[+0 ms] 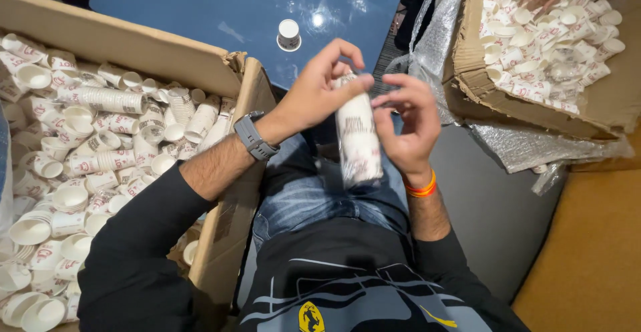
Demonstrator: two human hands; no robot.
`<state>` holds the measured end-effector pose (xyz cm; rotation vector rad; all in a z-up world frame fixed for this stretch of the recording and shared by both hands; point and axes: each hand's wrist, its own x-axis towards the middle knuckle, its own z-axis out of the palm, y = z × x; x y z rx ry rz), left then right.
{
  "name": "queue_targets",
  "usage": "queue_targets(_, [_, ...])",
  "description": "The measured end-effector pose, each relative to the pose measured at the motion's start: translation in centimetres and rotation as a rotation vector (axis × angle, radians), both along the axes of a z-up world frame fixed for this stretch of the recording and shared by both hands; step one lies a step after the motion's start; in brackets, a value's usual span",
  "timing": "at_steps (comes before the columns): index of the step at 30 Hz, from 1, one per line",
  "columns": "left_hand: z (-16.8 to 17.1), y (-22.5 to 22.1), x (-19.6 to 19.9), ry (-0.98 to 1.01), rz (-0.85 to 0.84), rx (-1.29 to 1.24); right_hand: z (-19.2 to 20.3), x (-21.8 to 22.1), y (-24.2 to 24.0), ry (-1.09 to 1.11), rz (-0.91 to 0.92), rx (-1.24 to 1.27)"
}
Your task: The person picks up paper cups from a cardboard box, places them in a clear plastic bag by hand, and then arranges the bagged cups on a table.
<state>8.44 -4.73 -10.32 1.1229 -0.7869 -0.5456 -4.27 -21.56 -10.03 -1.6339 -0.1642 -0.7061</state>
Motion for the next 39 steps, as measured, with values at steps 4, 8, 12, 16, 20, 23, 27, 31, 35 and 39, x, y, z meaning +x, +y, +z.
queue_targets(4, [-1.5, 0.2, 1.6, 0.39, 0.166, 0.054, 4.0, 0.7, 2.1, -0.118, 0.134, -0.526])
queue_targets(8, [0.1, 0.2, 1.5, 0.587, 0.187, 0.218, 1.8, 3.1, 2.1, -0.058, 0.121, -0.528])
queue_targets(12, [-9.6, -1.8, 6.1, -0.102, 0.88, 0.365, -0.1, 7.7, 1.5, 0.181, -0.052, -0.301])
queue_targets(16, [-2.4, 0.3, 3.5, -0.283, 0.893, 0.314, -4.0, 14.8, -1.0, 0.213, -0.193, -0.471])
queue_targets(20, [-0.9, 0.5, 1.7, -0.367, 0.693, 0.353, -5.7, 19.8, -1.1, 0.135, -0.262, -0.395])
queue_targets(23, [0.8, 1.2, 0.7, -0.538, 0.689, 0.357, -6.7, 22.4, -0.8, 0.067, -0.332, -0.497])
queue_targets(27, [1.4, 1.6, 0.2, -0.63, 0.658, 0.383, -8.3, 24.8, 0.2, 0.07, -0.455, -0.545])
queue_targets(31, [2.4, 1.9, 0.1, -0.638, 0.623, 0.425, -8.4, 23.7, 0.2, 0.002, -0.391, -0.53])
queue_targets(35, [4.8, 4.4, -0.2, -0.673, 0.605, 0.318, -7.7, 20.8, 0.9, -0.095, -0.328, -0.69])
queue_targets(39, [12.7, 13.4, 2.4, -0.9, 0.724, 0.349, -7.1, 16.0, 1.4, 0.308, -0.178, -0.661])
